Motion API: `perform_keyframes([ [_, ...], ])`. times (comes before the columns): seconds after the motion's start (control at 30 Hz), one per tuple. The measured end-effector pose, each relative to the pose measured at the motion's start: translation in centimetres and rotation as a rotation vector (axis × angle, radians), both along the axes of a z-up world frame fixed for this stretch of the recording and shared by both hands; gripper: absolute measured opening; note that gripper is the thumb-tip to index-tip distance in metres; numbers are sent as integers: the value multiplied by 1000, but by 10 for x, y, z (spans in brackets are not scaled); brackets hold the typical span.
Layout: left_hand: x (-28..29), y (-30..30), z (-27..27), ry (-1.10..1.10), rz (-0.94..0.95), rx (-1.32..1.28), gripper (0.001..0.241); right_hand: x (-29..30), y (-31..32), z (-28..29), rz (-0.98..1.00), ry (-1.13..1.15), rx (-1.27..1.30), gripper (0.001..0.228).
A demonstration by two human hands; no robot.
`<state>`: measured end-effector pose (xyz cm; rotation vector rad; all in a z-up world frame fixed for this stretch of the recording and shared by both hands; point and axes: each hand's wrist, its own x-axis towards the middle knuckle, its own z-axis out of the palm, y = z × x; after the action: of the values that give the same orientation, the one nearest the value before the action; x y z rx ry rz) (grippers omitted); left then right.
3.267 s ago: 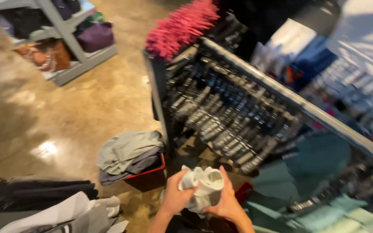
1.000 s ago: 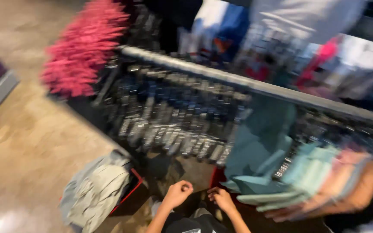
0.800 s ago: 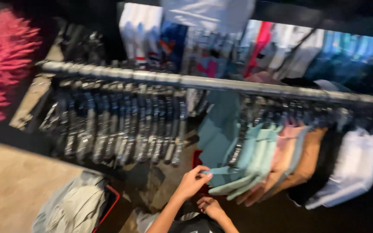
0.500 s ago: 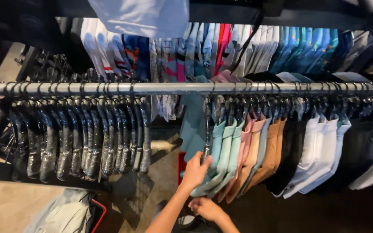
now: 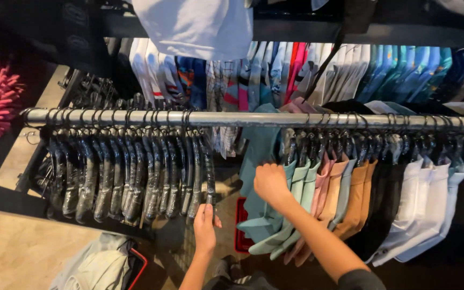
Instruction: The person browses a clothing rack in a store, removing various shirts and tops from hangers and placing them into a red shopping basket. The person handles items of different colors, including gray, light blue, pink, and brown, repeatedly moving between the rack and the basket.
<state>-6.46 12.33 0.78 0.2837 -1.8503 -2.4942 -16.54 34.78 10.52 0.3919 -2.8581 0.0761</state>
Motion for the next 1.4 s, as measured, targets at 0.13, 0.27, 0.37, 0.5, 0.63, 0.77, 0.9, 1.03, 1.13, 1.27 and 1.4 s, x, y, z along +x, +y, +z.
perform_keyframes([
  [0.13,6,-4,13,0,42,132,37,-43,-6,-25,-180,-96,179,34],
  [0.27,11,-10,-10,-82,30,139,38,-77,6,-78,-406,-251,314,29],
  [0.37,20,-11,-38,-140,8,285,48,-85,12,-104,-441,-211,237,25],
  [0.5,38,11,-11,-384,119,570,45,-42,2,-42,-317,-60,91,28],
  [0.63,25,37,-37,-398,-148,414,38,-12,7,-27,-239,-128,-83,20],
  [0.77,-13,61,11,-106,-309,226,22,21,-2,-18,-104,-192,-390,7],
  [0.9,-37,78,33,70,-184,-160,29,59,-5,17,75,-156,-594,8],
  [1.03,-38,81,46,121,-190,-270,24,90,-1,79,73,-190,-651,11],
  [1.13,-35,87,68,200,-242,-293,21,97,9,91,28,-183,-730,11],
  [1.27,-40,96,86,265,-300,-330,21,104,29,92,27,-52,-773,11],
  [1.4,-66,110,62,394,-363,-478,17,111,49,82,-89,10,-784,12],
])
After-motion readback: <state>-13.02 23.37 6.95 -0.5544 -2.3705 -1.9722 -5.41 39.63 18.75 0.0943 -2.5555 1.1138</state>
